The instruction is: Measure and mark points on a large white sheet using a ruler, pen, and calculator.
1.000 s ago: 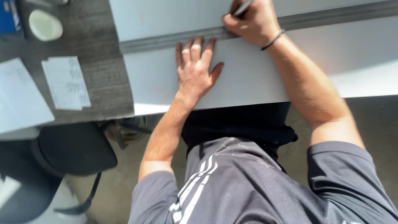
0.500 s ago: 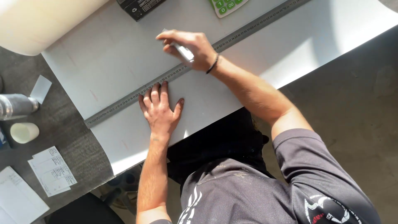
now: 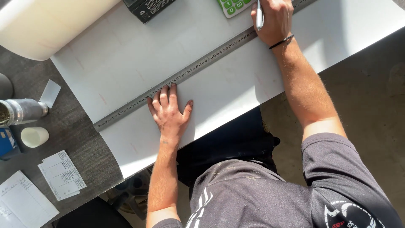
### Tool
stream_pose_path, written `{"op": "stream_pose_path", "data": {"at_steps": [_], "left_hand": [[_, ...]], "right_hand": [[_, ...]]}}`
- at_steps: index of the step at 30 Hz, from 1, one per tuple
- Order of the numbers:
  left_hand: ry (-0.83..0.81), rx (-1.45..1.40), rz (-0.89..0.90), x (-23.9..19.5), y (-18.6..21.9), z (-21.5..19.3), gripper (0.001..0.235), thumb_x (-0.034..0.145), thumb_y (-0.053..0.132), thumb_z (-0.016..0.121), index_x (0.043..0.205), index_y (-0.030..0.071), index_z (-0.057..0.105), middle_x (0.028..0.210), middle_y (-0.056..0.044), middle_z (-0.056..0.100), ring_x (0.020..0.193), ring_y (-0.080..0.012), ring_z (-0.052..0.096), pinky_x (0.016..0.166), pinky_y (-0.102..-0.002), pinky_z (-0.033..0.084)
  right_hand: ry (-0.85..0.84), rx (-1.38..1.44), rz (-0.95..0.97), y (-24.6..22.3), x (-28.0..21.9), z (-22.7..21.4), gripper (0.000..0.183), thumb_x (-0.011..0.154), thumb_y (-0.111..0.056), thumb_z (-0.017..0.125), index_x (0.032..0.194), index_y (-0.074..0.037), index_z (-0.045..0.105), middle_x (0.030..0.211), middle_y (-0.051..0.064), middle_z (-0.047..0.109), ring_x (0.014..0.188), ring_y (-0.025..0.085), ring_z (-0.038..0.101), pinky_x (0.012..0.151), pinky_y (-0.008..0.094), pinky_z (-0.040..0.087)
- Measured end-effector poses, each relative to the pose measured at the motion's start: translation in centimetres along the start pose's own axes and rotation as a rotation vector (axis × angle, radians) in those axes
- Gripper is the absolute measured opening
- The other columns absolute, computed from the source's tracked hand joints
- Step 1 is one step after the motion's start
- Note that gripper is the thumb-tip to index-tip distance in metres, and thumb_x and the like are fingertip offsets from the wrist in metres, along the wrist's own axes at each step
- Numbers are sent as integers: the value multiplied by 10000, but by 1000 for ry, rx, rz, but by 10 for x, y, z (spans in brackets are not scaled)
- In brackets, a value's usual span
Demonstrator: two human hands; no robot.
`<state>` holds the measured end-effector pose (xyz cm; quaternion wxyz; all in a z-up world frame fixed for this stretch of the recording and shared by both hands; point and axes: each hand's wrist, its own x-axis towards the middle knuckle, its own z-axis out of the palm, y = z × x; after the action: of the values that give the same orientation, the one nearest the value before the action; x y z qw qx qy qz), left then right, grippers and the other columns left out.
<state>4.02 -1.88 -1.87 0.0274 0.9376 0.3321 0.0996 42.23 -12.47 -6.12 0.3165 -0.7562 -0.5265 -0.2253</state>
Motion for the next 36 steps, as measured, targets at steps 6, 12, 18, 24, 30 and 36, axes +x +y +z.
{"op": "stream_pose_path", "data": {"at_steps": [6, 12, 18, 24, 30, 36], "left_hand": [[3, -12, -13, -2, -2, 5, 718, 910, 569, 669, 1438, 87, 598, 1388, -115, 534, 1263, -315, 466, 1175, -624, 310], [30, -17, -24, -3, -2, 6, 704, 910, 573, 653, 1424, 95, 603, 1386, -113, 542, 1266, -323, 483, 1169, -645, 324], [15, -21, -27, -5, -3, 11, 717, 904, 567, 641, 1447, 103, 576, 1401, -117, 528, 1271, -326, 471, 1186, -639, 293], [80, -33, 24, -11, -18, 34, 717, 911, 653, 588, 1461, 194, 560, 1365, -73, 523, 1280, -291, 459, 1118, -634, 355], [11, -78, -6, -11, -19, 35, 735, 900, 660, 590, 1474, 204, 528, 1377, -62, 484, 1304, -281, 417, 1148, -623, 306], [-18, -85, 2, -12, -23, 35, 742, 895, 647, 597, 1476, 192, 513, 1392, -69, 466, 1312, -284, 406, 1160, -617, 284]], "right_hand": [[37, 27, -10, -22, 16, -11, 175, 914, -6, 729, 1087, 10, 703, 881, 129, 693, 730, 288, 541, 716, 405, 483], [4, 177, -70, -66, 37, -23, 183, 940, 47, 720, 1122, 26, 729, 880, 124, 724, 665, 237, 589, 631, 347, 491], [-149, 226, -278, -127, 54, -8, 326, 880, -29, 737, 1204, -63, 740, 847, 20, 779, 603, 129, 669, 560, 282, 501], [-91, 290, -326, -156, 24, 40, 274, 1012, -153, 597, 1277, -150, 670, 754, 27, 635, 655, 217, 677, 640, 333, 559], [-111, 198, -306, -141, 6, 52, 253, 998, -171, 573, 1230, -201, 669, 752, -14, 612, 666, 196, 655, 639, 328, 527], [-145, 200, -272, -136, -2, 66, 376, 868, -165, 654, 1238, -234, 662, 751, -7, 623, 671, 211, 675, 649, 353, 558]]}}
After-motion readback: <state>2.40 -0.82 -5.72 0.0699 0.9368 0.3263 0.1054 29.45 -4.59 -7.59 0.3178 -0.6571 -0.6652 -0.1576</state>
